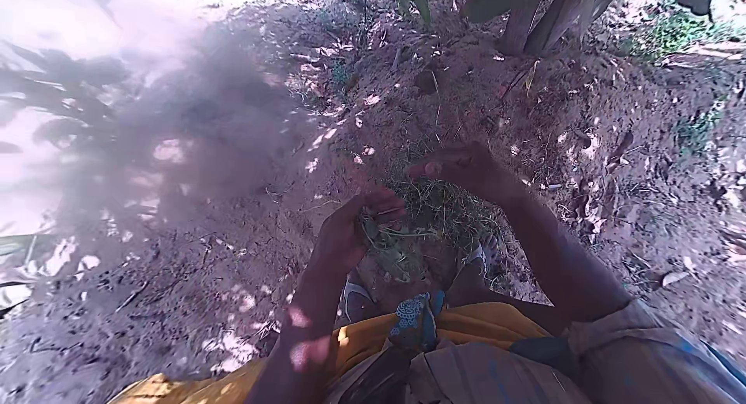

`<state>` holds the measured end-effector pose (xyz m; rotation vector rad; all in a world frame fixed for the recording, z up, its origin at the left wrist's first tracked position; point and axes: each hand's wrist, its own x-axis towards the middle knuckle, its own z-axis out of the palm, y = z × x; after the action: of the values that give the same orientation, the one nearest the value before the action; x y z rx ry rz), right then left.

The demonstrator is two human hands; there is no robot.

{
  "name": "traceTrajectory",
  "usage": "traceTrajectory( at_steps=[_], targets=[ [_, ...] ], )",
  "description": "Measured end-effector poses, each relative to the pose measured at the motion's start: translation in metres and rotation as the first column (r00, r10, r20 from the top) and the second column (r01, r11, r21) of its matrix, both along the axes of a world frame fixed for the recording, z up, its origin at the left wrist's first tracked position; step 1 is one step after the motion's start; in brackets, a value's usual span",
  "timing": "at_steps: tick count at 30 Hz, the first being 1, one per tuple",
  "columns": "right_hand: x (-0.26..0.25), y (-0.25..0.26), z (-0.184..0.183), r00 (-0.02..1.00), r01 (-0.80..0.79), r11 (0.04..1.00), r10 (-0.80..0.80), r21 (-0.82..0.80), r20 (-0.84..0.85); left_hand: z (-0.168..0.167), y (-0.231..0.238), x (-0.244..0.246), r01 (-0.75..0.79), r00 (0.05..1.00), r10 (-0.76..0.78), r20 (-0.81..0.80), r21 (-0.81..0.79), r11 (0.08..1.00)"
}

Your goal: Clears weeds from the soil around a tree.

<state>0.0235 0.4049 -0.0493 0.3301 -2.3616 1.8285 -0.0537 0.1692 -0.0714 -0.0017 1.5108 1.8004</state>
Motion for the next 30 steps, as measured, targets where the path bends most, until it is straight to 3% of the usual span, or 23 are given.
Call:
traceTrajectory(
  at_steps=[2,4,6,8,17,19,21,24,26,28,30],
  targets=[
    [0.003,-0.015,-0.003,0.968,-0.23,0.969,0.219,0.088,0.123,0.001,0.004,0.001,-0.086,0.994,0.083,0.064,0.045,0.995],
    [0.001,-0.038,-0.014,0.872,-0.444,0.863,0.355,0.24,0.337,-0.003,0.0,-0.002,-0.12,0.989,0.109,0.103,0.11,0.987],
    [-0.003,-0.062,-0.027,0.757,-0.601,0.746,0.416,0.288,0.503,-0.006,-0.003,-0.005,-0.184,0.98,0.176,0.093,0.085,0.979],
    [-0.004,-0.076,-0.036,0.719,-0.639,0.703,0.402,0.312,0.568,-0.006,-0.005,-0.008,-0.254,0.965,0.253,0.065,0.007,0.967],
    [-0.009,-0.071,-0.031,0.728,-0.617,0.715,0.359,0.329,0.585,-0.003,-0.02,-0.017,-0.247,0.969,0.247,0.009,-0.046,0.968],
    [-0.01,-0.062,-0.025,0.772,-0.523,0.772,0.248,0.361,0.586,-0.004,-0.026,-0.018,-0.229,0.973,0.229,0.007,-0.017,0.973],
    [-0.013,-0.051,-0.017,0.842,-0.315,0.808,-0.003,0.498,0.539,-0.007,-0.03,-0.018,-0.214,0.977,0.214,0.01,0.008,0.977],
    [-0.014,-0.042,-0.006,0.894,0.002,0.739,-0.303,0.673,0.331,-0.011,-0.031,-0.016,-0.188,0.982,0.188,0.014,0.027,0.982],
    [-0.017,-0.043,-0.01,0.903,-0.01,0.734,-0.285,0.68,0.32,-0.012,-0.03,-0.014,-0.175,0.984,0.175,0.017,0.029,0.984],
    [-0.023,-0.047,-0.023,0.878,-0.098,0.763,-0.236,0.64,0.416,-0.011,-0.029,-0.013,-0.189,0.982,0.189,0.005,0.026,0.982],
    [-0.028,-0.04,-0.034,0.836,-0.033,0.792,-0.312,0.609,0.451,-0.013,-0.032,-0.016,-0.28,0.96,0.281,-0.006,0.037,0.959]
  ],
)
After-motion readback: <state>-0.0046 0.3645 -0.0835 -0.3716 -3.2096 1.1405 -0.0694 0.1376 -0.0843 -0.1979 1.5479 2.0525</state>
